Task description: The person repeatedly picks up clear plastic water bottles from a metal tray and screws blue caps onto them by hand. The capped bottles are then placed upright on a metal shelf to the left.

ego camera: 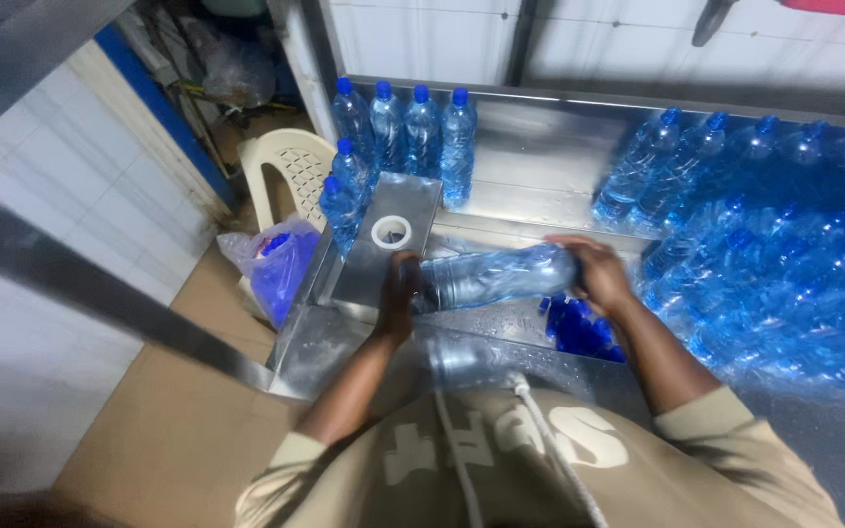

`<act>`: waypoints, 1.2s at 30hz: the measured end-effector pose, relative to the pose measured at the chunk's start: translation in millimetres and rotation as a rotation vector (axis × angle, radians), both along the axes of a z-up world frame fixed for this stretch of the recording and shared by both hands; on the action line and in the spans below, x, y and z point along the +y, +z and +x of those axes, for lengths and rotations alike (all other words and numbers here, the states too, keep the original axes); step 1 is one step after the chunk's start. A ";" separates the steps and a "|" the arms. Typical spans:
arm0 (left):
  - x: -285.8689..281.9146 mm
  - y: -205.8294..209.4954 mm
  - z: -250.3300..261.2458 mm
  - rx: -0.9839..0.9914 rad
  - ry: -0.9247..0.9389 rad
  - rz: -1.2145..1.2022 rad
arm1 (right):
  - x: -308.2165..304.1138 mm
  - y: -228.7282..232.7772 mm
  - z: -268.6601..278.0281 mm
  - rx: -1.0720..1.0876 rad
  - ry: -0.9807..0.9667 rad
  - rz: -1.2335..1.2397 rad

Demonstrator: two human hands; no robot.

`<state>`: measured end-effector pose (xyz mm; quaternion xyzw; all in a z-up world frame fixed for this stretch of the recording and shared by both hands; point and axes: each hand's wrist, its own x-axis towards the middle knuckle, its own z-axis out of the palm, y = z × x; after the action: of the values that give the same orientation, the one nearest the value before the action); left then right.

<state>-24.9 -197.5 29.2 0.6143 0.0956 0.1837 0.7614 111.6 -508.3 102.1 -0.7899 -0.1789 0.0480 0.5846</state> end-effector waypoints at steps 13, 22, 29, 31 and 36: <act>94.3 -15.6 -25.4 0.370 0.084 -0.467 | 66.7 36.6 -1.4 -0.522 0.121 -0.104; 106.3 8.3 -26.2 0.216 0.137 0.099 | 93.7 39.1 19.1 -0.523 0.013 -0.557; 144.2 21.9 -6.5 0.838 -0.190 -0.329 | 88.1 38.2 16.2 -1.580 0.375 -0.217; 154.6 11.1 -17.6 0.663 -0.069 -0.166 | 100.8 31.7 14.9 -1.326 0.255 -0.265; 155.6 -4.3 -58.6 -0.074 0.363 0.467 | 130.1 3.2 12.8 -0.353 0.214 -0.032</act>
<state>-83.4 -42.0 24.9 0.7388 0.1311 0.3561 0.5570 124.4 -378.2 105.3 -0.7718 -0.3607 -0.0266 0.5230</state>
